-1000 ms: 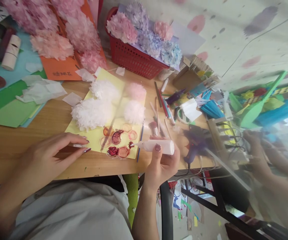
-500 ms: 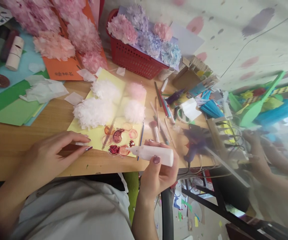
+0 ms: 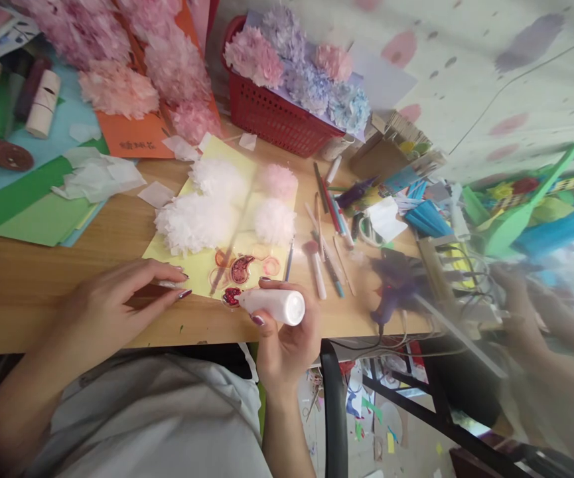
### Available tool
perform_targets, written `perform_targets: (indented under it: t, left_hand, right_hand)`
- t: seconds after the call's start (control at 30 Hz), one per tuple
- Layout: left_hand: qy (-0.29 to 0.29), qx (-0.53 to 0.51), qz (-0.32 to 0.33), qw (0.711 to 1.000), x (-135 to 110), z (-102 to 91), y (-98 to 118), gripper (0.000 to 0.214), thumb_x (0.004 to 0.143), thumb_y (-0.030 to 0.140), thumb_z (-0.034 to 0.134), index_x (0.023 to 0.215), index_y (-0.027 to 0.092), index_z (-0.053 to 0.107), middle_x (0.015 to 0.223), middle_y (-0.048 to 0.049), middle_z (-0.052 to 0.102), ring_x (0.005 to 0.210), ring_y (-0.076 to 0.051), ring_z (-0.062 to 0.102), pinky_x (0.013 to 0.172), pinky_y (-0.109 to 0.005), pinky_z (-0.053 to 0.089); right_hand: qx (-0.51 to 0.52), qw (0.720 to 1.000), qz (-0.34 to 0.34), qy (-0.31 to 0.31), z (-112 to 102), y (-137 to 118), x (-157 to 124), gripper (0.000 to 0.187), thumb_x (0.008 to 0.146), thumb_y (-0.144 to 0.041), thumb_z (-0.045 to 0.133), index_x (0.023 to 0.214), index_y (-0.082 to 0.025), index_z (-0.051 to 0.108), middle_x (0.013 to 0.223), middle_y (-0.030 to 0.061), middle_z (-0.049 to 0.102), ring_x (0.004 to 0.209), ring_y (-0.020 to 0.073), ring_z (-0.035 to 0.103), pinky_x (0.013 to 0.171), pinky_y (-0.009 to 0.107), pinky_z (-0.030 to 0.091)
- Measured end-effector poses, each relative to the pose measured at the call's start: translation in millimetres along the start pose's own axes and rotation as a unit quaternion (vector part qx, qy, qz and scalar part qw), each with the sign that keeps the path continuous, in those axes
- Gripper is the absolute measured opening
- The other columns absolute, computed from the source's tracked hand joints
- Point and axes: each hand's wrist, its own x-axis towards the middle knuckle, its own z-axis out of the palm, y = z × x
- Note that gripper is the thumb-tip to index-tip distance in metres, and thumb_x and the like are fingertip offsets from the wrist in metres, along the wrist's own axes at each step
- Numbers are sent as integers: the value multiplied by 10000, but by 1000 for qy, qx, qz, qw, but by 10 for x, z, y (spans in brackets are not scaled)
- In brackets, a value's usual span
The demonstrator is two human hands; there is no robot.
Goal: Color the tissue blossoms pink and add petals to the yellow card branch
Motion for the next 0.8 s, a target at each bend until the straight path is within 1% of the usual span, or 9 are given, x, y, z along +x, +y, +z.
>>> perform_targets:
  t: [0.13,0.27,0.4,0.57,0.8]
  left_hand:
    - [-3,2,-1,1000,2,2,-2,28,900,208,574,919,213,595,898,2,699,807,-138,665,716,-255,504]
    - [-3,2,3,1000,1,7,-12,31,899,211,575,922,216,597,890,8,697,818,-140,659,724,-256,501]
    - [-2,5,7,1000,5,6,-7,38,895,199,573,921,218,593,900,4,702,833,-148,665,734,-258,501]
    - [2,11,14,1000,10,2,-3,48,887,176,585,922,208,595,901,3,700,834,-136,662,737,-236,490]
    - [20,12,24,999,16,25,-11,40,884,195,611,918,212,596,890,18,695,818,-118,654,737,-215,478]
  right_hand:
    - [-14,1000,-3,-12,0,15,1,214,826,-275,685,1019,-194,639,909,53,713,844,215,694,725,373,584]
    - [3,1000,0,-17,0,23,7,211,823,-246,683,1025,-197,644,919,53,711,824,209,690,713,365,581]
    - [5,1000,2,-16,6,29,10,216,817,-255,689,1020,-194,648,921,54,707,797,205,683,710,372,582]
    - [18,1000,9,-18,9,26,7,218,820,-228,686,1033,-198,653,915,46,715,773,184,675,692,335,569]
    - [6,1000,0,-15,8,22,10,209,825,-233,685,1031,-200,664,928,47,712,834,206,681,709,348,559]
